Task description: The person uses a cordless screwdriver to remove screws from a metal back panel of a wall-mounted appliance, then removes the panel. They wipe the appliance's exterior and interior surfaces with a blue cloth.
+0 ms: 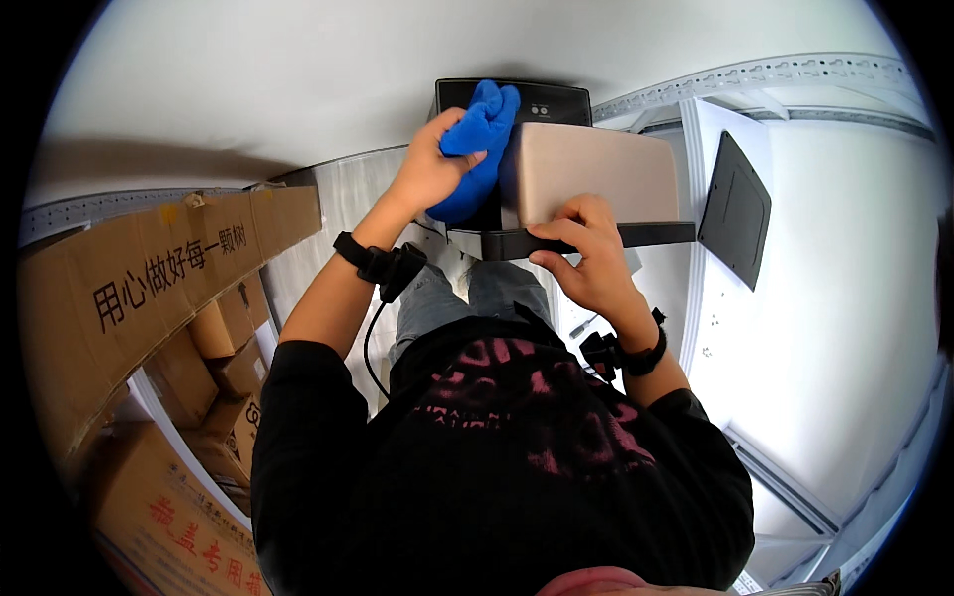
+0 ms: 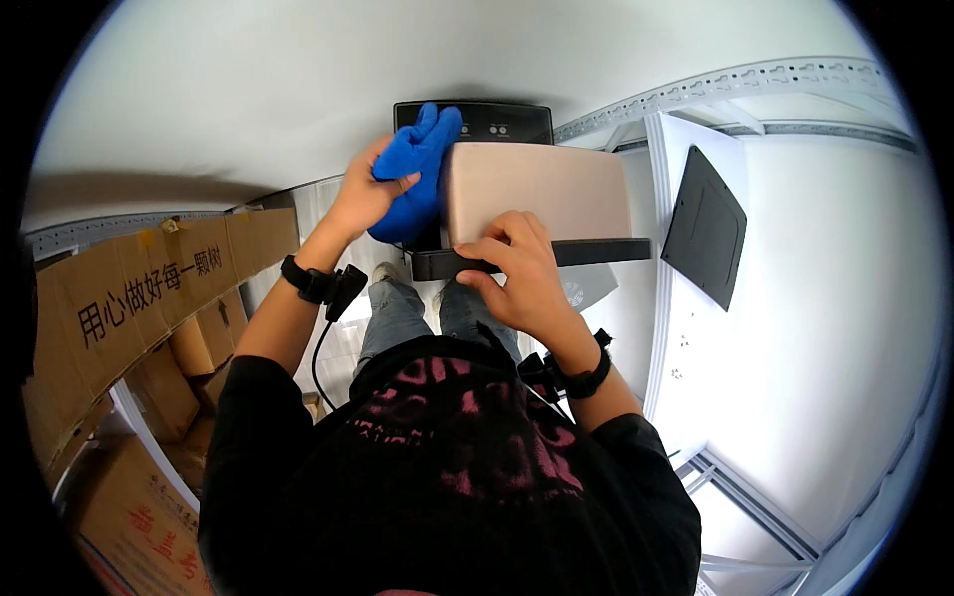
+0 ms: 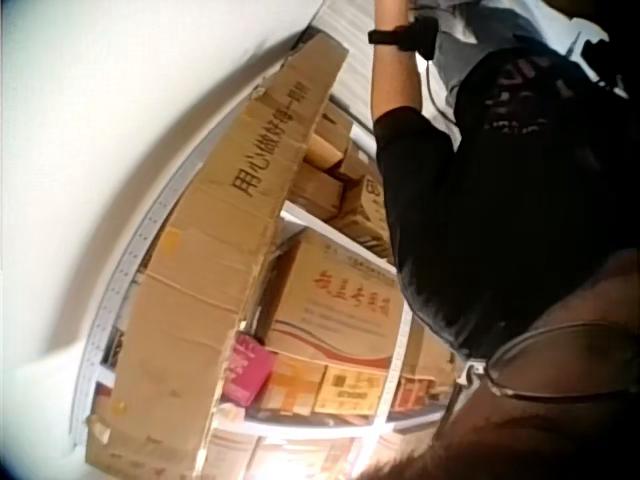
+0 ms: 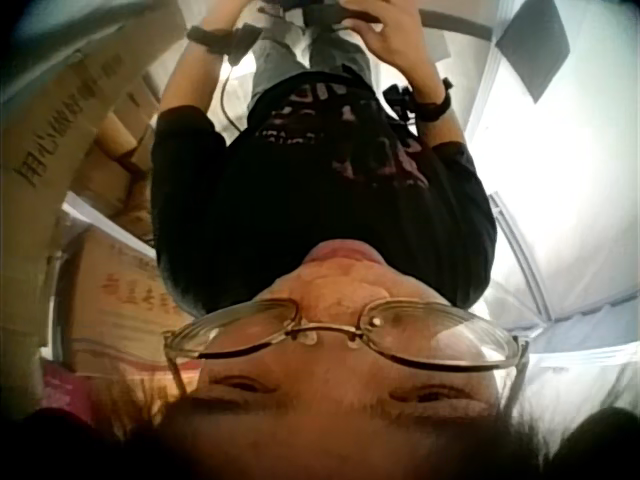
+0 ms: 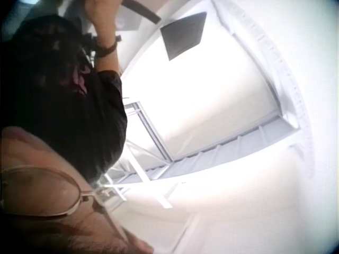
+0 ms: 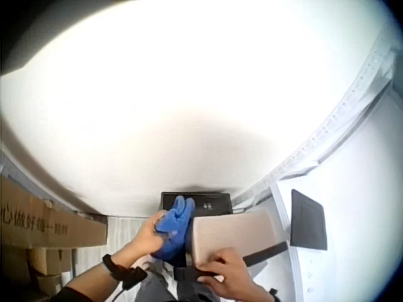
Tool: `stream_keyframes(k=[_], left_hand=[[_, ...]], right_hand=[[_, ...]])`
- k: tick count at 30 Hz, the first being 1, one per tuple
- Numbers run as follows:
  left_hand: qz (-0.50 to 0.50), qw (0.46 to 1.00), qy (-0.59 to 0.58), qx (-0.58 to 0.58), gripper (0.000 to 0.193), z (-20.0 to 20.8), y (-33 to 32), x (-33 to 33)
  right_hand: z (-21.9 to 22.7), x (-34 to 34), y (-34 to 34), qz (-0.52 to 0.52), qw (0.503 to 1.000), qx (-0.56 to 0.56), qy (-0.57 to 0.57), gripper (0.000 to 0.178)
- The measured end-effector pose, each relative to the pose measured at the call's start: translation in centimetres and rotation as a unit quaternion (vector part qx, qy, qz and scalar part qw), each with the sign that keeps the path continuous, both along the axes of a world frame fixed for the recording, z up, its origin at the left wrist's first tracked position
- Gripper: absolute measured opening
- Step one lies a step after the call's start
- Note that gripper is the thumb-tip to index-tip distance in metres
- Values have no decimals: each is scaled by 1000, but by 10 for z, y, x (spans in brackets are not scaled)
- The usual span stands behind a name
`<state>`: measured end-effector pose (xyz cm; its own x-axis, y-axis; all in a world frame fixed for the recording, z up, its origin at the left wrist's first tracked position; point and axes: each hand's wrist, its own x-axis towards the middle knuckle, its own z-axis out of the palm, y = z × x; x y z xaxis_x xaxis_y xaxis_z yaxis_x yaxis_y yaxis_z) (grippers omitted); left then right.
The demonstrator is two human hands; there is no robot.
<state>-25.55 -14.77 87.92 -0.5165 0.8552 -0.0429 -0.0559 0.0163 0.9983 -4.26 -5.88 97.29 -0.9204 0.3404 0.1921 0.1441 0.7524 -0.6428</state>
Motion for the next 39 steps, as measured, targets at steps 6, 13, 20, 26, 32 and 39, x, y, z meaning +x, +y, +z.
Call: stream_keyframes(k=[6,13,20,26,32,39], left_hand=[[142,987,38,62,23,73,-4,1],[67,974,174,126,39,130,4,46],[-134,942,267,154,60,148,30,109],[-136,912,383,62,39,129,32,121],[8,838,532,-126,38,99,29,144],[16,767,586,-262,60,101,50,156]], right_hand=[[5,4,2,14,999,4,-28,38],[30,3,15,-70,923,-326,192,97],[41,13,37,-135,849,-452,238,82],[66,53,106,-198,774,-541,264,44],[78,83,147,-84,983,14,163,46],[18,81,126,150,983,96,44,40]])
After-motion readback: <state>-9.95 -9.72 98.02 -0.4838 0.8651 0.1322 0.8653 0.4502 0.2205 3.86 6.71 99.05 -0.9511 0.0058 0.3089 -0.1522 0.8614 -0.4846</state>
